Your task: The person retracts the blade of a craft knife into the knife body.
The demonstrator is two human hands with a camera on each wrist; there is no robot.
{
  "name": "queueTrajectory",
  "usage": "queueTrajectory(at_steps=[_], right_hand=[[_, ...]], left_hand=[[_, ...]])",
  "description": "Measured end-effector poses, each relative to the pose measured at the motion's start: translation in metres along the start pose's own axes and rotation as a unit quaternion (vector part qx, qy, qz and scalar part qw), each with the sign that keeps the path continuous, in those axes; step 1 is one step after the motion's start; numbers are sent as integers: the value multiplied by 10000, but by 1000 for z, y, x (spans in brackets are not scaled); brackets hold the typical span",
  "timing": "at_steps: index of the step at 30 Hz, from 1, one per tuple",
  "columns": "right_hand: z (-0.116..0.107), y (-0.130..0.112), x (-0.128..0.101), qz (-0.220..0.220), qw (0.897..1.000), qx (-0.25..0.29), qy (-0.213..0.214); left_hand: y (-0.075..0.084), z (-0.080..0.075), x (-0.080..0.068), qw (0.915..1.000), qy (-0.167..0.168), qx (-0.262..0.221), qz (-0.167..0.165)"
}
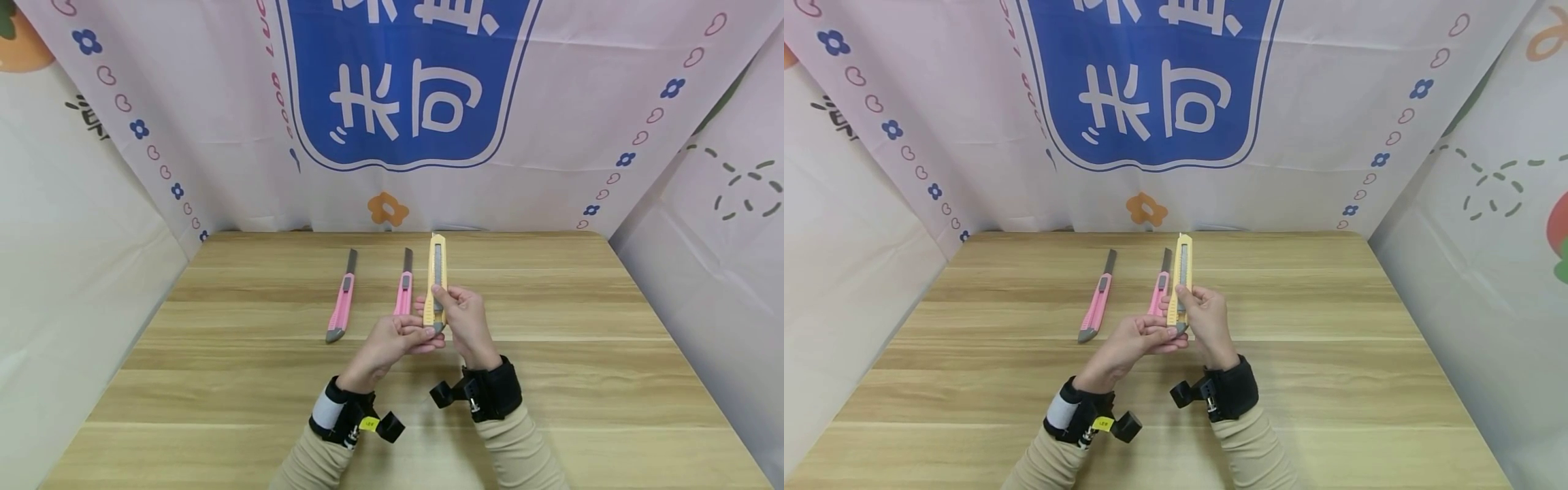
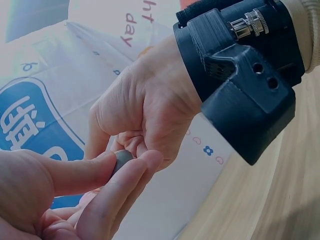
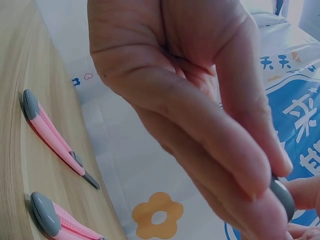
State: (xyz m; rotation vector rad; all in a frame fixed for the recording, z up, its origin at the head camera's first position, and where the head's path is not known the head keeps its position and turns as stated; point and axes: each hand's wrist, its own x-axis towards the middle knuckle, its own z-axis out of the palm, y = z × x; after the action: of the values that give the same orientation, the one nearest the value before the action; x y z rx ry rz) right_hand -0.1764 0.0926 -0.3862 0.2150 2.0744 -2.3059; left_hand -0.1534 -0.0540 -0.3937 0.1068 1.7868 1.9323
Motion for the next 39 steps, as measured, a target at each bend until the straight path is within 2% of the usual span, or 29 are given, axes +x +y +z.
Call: queueTrajectory(at_steps=[13,22,30,39], right_hand=[[-1,-2,0,41,9999,8,-113],[-6,-5,0,165,9984,-32,-541],[-5,-6,0,230,9973,-147,-684],[-2,-4,1,274,9984,14,-494]], left_hand=[[-1,-1,0,10000,7,-83,9],[0,0,1,10000,-53,-62,42],[-3,-2,1,9995,268,-113,148],[-1,-1,0,9987,452,-180,179]])
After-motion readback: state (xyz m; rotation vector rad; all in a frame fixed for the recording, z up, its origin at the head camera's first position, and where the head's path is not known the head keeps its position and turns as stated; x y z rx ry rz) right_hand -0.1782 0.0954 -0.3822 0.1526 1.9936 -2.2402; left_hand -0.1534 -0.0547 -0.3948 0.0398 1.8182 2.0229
